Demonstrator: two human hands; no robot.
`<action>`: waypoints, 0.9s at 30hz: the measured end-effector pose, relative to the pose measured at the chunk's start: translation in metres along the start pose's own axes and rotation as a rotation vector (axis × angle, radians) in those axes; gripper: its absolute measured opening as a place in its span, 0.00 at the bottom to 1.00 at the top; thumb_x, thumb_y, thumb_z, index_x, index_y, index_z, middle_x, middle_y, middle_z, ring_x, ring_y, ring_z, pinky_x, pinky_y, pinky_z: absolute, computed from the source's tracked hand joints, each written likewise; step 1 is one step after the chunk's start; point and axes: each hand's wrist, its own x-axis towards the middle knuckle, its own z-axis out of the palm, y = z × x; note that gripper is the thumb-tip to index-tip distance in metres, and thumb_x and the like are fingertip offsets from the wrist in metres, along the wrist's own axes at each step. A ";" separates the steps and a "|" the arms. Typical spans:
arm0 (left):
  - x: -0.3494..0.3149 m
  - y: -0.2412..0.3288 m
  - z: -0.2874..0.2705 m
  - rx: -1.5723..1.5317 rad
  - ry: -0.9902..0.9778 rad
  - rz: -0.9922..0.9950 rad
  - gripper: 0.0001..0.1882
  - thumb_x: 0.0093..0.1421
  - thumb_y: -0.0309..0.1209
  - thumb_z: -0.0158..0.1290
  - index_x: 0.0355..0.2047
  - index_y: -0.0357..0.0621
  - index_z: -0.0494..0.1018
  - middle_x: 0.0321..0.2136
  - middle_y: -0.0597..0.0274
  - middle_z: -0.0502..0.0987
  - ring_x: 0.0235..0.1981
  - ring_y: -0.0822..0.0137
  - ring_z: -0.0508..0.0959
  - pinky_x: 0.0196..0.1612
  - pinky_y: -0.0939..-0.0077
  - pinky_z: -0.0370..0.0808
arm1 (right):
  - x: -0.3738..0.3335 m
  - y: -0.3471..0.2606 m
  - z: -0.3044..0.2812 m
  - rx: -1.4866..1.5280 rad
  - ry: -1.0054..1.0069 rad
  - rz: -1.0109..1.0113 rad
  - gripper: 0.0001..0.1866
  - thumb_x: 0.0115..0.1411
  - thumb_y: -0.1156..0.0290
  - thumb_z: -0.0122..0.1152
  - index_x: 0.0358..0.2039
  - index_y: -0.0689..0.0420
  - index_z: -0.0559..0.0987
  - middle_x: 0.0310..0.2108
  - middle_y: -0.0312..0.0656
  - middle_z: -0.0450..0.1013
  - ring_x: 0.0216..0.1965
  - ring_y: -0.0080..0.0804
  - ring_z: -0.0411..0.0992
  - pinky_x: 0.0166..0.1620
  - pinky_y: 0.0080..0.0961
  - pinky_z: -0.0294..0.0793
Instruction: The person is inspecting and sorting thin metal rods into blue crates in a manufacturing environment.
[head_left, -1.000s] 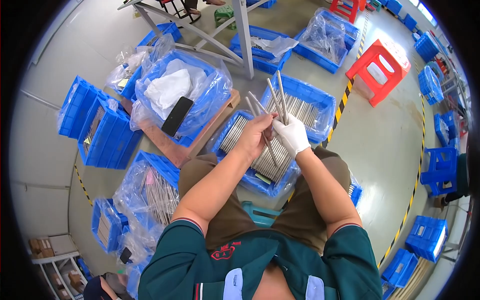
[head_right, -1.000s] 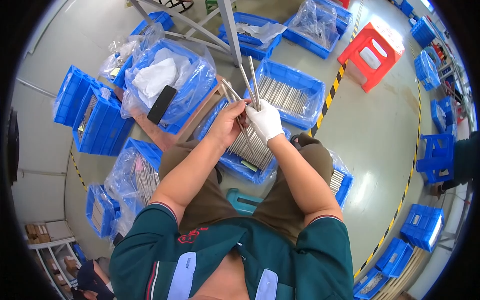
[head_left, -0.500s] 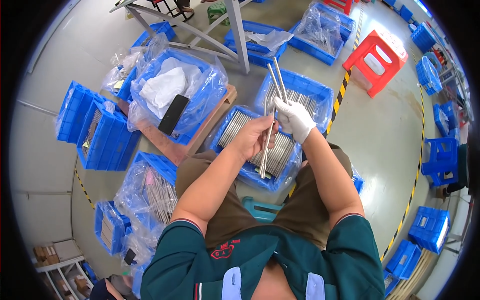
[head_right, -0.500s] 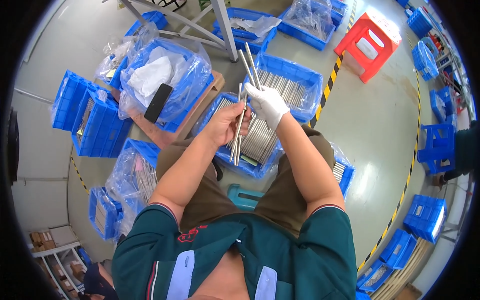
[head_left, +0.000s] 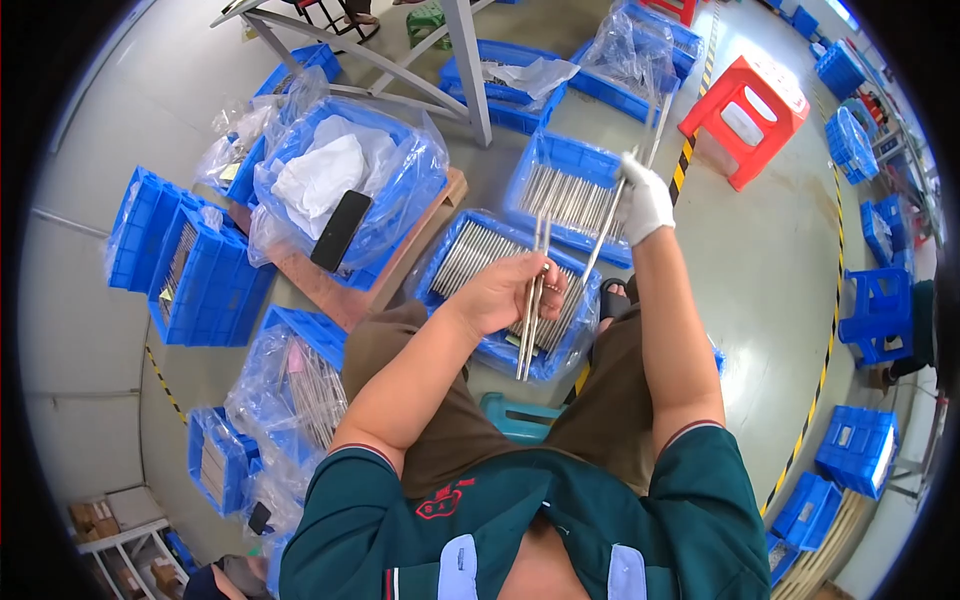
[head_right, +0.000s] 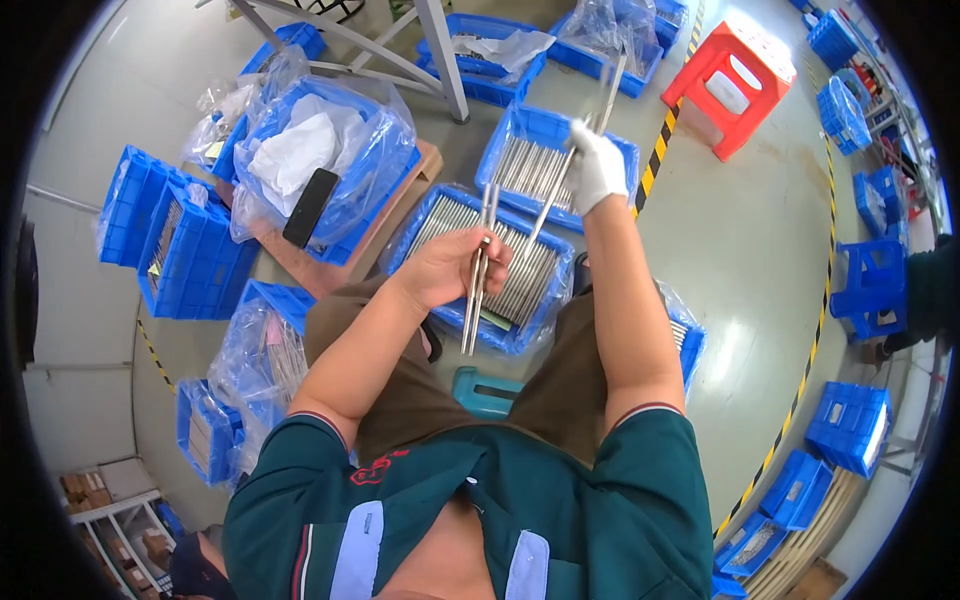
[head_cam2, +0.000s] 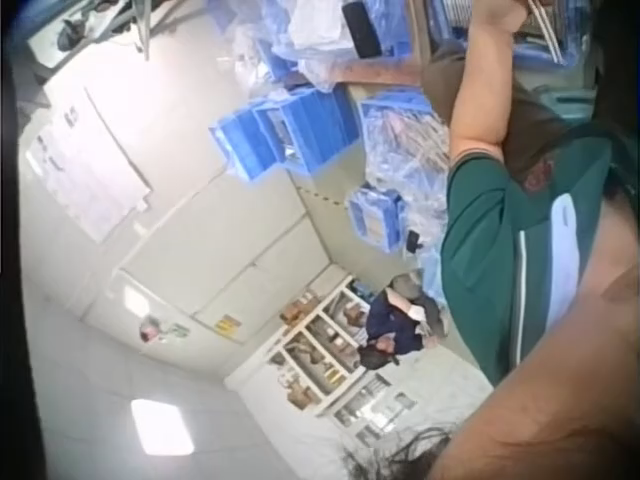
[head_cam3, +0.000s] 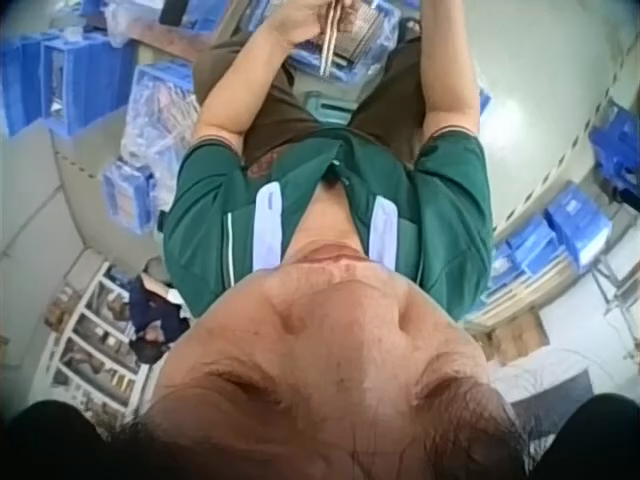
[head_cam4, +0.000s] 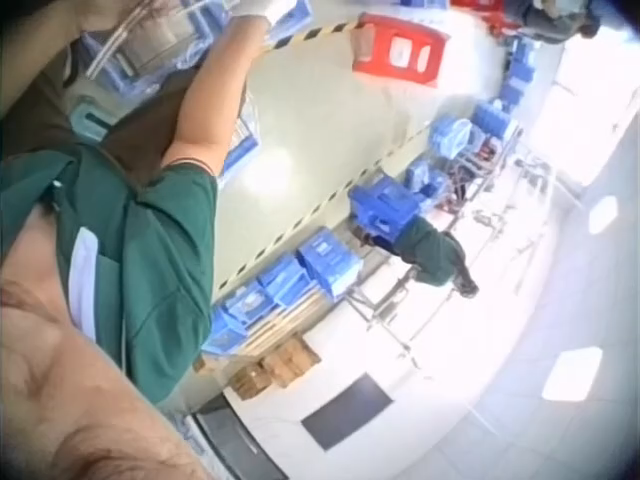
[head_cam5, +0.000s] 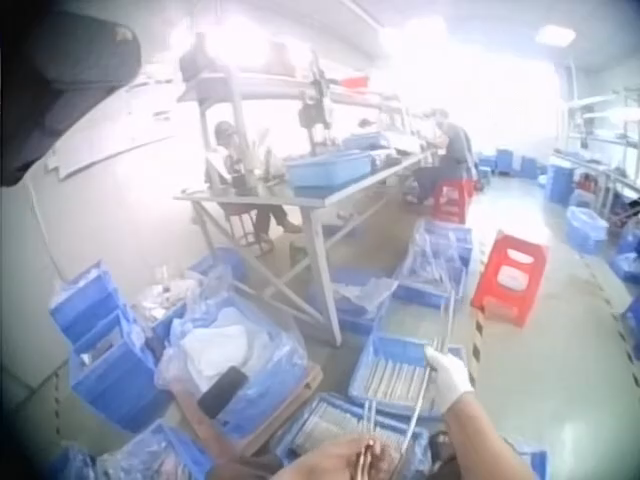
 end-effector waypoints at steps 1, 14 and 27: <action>0.001 0.005 -0.003 -0.031 -0.033 0.014 0.16 0.63 0.41 0.44 0.32 0.40 0.71 0.42 0.51 0.72 0.45 0.54 0.75 0.48 0.57 0.72 | -0.002 0.011 0.012 -0.034 0.015 -0.002 0.17 0.56 0.54 0.57 0.17 0.49 0.70 0.09 0.25 0.55 0.07 0.17 0.50 0.12 0.17 0.45; 0.010 0.013 -0.012 -0.072 0.046 0.068 0.14 0.60 0.41 0.50 0.34 0.41 0.72 0.26 0.67 0.66 0.24 0.74 0.64 0.26 0.80 0.62 | -0.035 0.056 0.035 -0.677 -0.382 -0.020 0.22 0.56 0.51 0.55 0.25 0.61 0.77 0.19 0.40 0.72 0.23 0.26 0.71 0.30 0.25 0.68; 0.016 0.033 -0.051 -0.294 0.453 0.508 0.15 0.60 0.41 0.51 0.36 0.41 0.71 0.24 0.64 0.71 0.26 0.68 0.72 0.33 0.67 0.73 | -0.074 0.043 0.028 -0.833 -0.419 -0.033 0.15 0.58 0.62 0.49 0.30 0.61 0.76 0.16 0.36 0.70 0.16 0.19 0.63 0.21 0.17 0.62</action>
